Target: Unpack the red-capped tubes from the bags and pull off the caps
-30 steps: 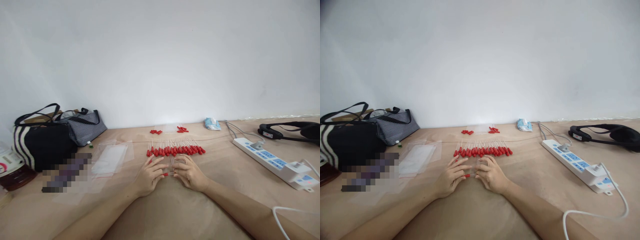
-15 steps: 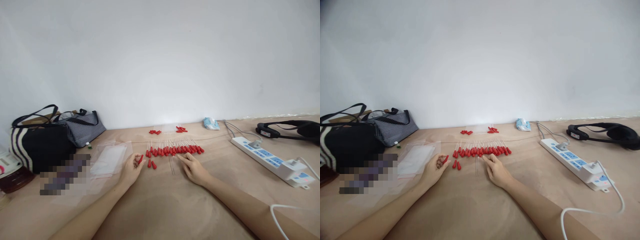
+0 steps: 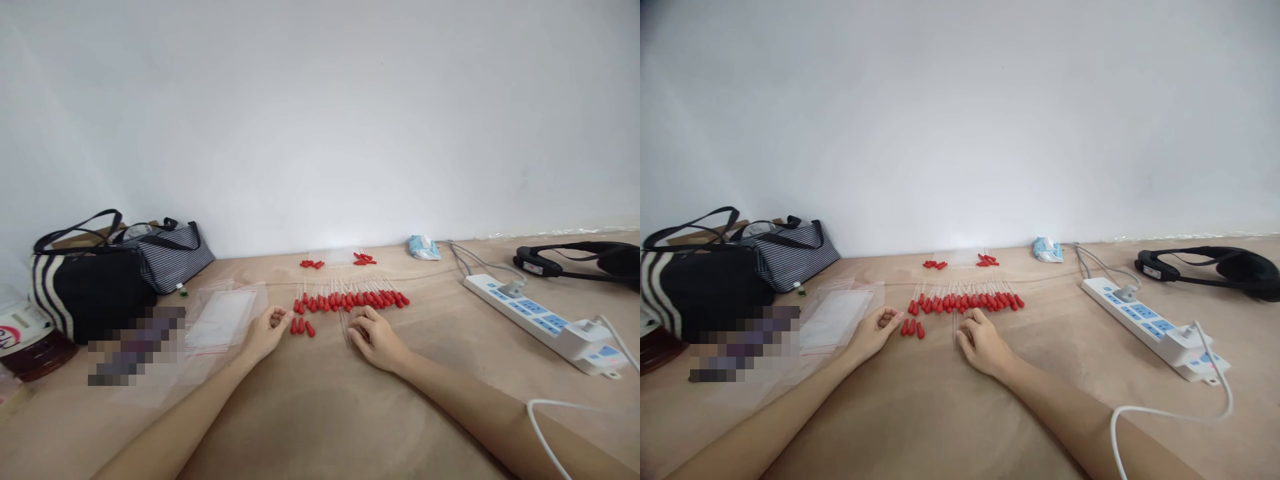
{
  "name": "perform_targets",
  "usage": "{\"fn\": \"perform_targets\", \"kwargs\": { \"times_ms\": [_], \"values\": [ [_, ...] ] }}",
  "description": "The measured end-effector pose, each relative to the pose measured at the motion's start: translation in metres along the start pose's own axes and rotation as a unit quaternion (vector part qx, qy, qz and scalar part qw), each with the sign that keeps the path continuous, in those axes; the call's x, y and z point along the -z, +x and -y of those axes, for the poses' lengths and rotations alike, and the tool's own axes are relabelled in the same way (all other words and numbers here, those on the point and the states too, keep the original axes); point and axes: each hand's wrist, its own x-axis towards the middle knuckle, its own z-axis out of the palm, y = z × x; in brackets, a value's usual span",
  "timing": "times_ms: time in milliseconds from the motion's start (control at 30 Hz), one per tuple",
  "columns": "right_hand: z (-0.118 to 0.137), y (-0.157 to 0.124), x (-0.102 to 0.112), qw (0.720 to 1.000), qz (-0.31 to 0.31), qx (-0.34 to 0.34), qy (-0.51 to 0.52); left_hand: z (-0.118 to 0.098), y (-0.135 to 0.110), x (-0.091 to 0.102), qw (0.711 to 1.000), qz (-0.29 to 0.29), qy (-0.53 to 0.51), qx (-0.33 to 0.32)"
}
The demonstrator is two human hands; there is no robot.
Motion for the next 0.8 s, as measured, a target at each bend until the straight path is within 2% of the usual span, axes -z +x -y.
{"fn": "perform_targets", "kwargs": {
  "times_ms": [167, 400, 600, 700, 800],
  "values": [
    [0.013, 0.003, 0.002, 0.999, 0.048, -0.011, -0.006, -0.004, 0.025, -0.002, 0.997, 0.011, 0.067, 0.041],
    [0.004, -0.001, 0.001, 0.999, 0.036, -0.003, -0.018, -0.017, 0.05, -0.011, 0.987, 0.045, 0.125, 0.086],
    [-0.001, -0.002, 0.0, 1.0, 0.002, -0.019, -0.001, -0.018, 0.054, -0.014, 0.983, 0.057, 0.147, 0.09],
    [-0.003, -0.002, 0.0, 0.999, -0.025, -0.032, 0.007, -0.017, 0.051, -0.007, 0.984, 0.055, 0.153, 0.075],
    [-0.005, -0.002, 0.002, 0.998, -0.051, -0.026, 0.001, -0.021, 0.041, 0.005, 0.987, 0.036, 0.154, 0.03]
  ]
}}
